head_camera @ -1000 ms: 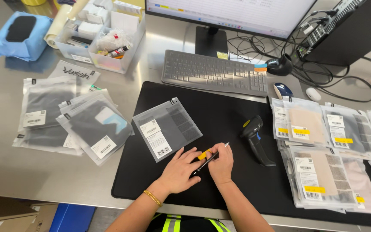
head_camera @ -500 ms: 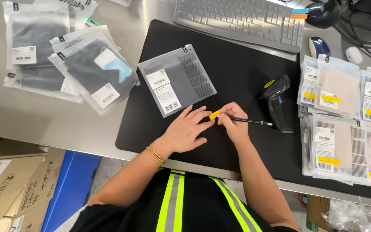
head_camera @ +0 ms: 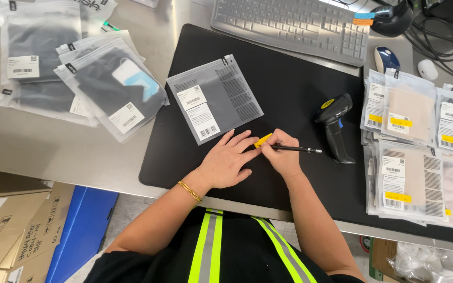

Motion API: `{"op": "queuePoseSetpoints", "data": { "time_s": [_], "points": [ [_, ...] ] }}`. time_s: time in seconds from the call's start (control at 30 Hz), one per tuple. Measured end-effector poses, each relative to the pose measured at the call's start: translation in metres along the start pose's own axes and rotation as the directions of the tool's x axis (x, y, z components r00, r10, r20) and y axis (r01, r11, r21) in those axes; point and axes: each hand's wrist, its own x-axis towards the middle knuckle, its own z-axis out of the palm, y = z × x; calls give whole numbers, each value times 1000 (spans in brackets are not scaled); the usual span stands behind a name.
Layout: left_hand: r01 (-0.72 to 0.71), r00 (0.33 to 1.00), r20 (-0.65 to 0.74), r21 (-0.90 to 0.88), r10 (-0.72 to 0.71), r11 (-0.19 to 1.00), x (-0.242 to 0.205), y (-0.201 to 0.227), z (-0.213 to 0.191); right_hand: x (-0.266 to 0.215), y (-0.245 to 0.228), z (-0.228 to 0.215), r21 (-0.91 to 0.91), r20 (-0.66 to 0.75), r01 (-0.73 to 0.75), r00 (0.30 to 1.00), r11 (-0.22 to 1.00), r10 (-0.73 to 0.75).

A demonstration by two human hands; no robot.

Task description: The person repeatedly picks up small plastic bags containing items, scans them with a barcode scanner, writes on a yellow label with a pen, and places the labeled bags into a stack. The process is repeated for multiple packages throughout the clip.

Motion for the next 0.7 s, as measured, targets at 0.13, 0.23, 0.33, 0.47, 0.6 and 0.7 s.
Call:
{"op": "queuePoseSetpoints", "data": {
  "time_s": [0.13, 0.23, 0.33, 0.47, 0.6, 0.7],
  "points": [
    [-3, 1000, 15, 10, 3, 1000, 3, -1, 6, -2, -2, -5, 145, -15, -47, 999, 988, 50],
    [-11, 1000, 13, -18, 11, 1000, 0, -2, -2, 4, -17, 8, 58, -61, 89, 994, 994, -86],
    [-10, 999, 30, -6, 11, 1000, 8, 4, -9, 4, -34, 1, 1, -71, 121, 990, 993, -121],
    [3, 999, 50, 21, -4, 1000, 13, 11, -11, 2, -43, -5, 88, -49, -1, 999, 996, 5],
    [19, 999, 39, 40, -20, 999, 11, 12, -11, 5, -45, 2, 104, -73, -61, 995, 993, 69],
    [13, 999, 41, 50, -15, 999, 15, 15, -10, 2, -46, -3, 83, -74, -52, 996, 995, 58]
  ]
}}
